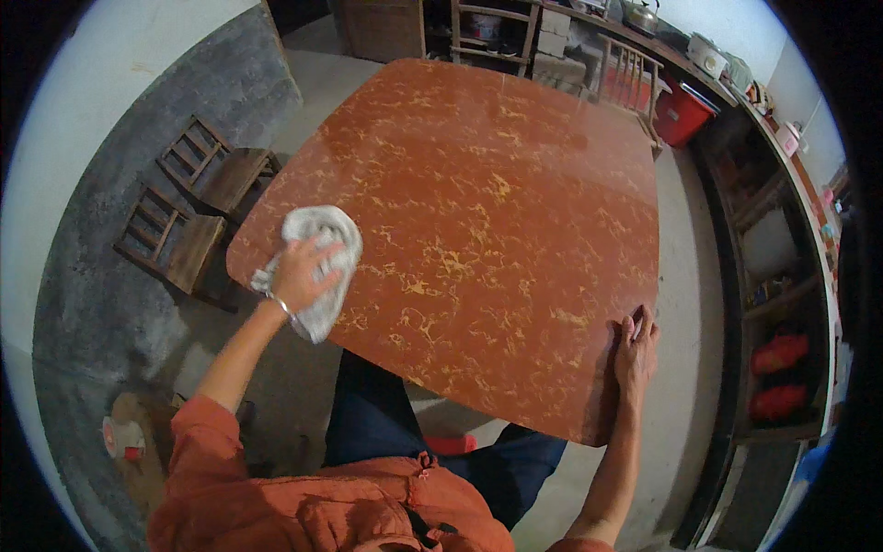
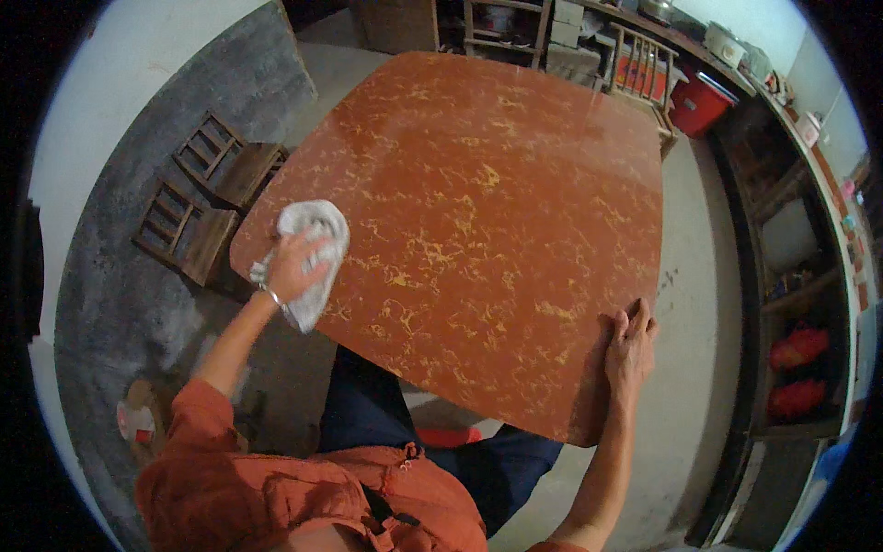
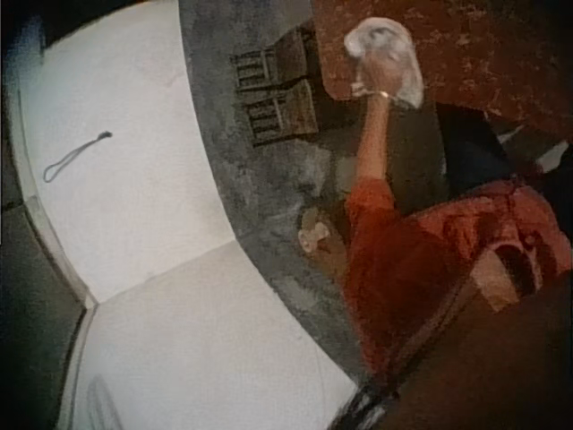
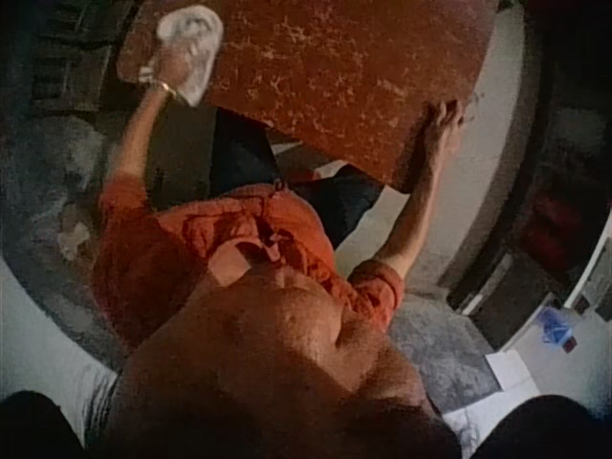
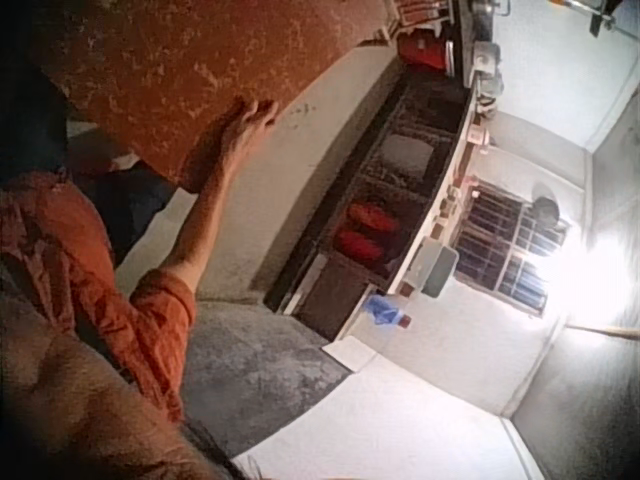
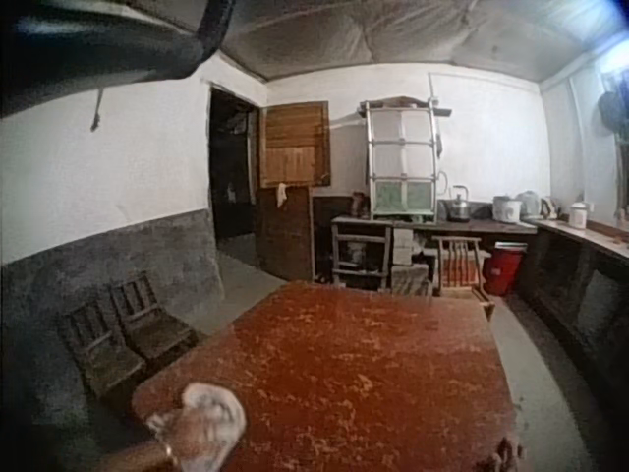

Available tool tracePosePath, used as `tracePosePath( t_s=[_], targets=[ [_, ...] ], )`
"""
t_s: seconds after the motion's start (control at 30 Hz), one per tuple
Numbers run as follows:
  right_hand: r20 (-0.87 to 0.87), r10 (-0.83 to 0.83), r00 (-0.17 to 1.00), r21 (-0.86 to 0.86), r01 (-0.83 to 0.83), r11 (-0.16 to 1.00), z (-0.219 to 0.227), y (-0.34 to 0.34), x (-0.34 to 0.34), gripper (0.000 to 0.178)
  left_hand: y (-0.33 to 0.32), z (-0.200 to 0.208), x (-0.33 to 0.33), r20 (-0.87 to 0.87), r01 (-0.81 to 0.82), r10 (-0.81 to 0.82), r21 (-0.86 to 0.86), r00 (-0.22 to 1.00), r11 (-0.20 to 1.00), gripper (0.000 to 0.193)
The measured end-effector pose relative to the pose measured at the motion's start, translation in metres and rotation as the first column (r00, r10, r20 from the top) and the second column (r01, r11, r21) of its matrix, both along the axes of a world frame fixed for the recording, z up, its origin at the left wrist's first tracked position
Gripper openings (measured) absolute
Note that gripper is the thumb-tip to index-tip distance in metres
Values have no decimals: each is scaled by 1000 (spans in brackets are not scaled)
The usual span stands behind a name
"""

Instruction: The person wipes a white countertop with a cloth, moving a pink thermos and other items aside. They then move to a large reddish-brown table and wipe its surface thoroughly with the same cloth.

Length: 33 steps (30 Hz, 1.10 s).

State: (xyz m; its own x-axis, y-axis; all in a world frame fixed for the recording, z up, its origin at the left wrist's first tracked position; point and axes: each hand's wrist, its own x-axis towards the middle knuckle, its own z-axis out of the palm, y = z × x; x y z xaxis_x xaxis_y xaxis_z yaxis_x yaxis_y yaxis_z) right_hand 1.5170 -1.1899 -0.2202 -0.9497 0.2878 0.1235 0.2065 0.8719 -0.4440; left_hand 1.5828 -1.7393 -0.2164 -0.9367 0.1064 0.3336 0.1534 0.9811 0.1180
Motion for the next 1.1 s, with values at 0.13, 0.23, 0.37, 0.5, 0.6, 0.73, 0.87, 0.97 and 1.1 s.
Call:
tracePosePath(
  t_s=[0.13,0.23,0.37,0.5,0.6,0.73,0.87,0.97,1.1],
  targets=[
    [-18,26,999,36,-25,999,-2,5,-1,49,20,-11,-56,-40,-250,251,32,967,968,44],
    [-36,51,998,32,-50,998,-4,0,-4,49,82,-5,-63,6,-58,58,33,998,998,42],
    [-25,32,999,36,-31,999,-6,6,-4,49,143,14,1,21,389,-394,123,919,913,43],
    [-99,44,994,58,-38,998,-20,17,-4,49,74,4,30,32,354,-356,53,934,934,44],
    [-82,39,996,36,-36,999,-15,14,-2,49,-10,5,26,56,30,-32,45,998,999,46],
    [20,-3,1000,42,2,999,2,4,2,49,-99,-27,-28,44,-503,504,-38,863,864,49],
    [40,-1,999,43,-1,999,8,-4,-1,48,-72,-31,-101,5,-475,475,-56,880,878,51],
    [-24,11,1000,13,-11,1000,0,4,-4,47,47,-15,-139,5,-178,178,-14,984,984,45],
    [-86,70,994,-28,-73,997,-11,10,-7,46,159,-2,-103,-39,332,-331,43,943,942,42]
  ],
)
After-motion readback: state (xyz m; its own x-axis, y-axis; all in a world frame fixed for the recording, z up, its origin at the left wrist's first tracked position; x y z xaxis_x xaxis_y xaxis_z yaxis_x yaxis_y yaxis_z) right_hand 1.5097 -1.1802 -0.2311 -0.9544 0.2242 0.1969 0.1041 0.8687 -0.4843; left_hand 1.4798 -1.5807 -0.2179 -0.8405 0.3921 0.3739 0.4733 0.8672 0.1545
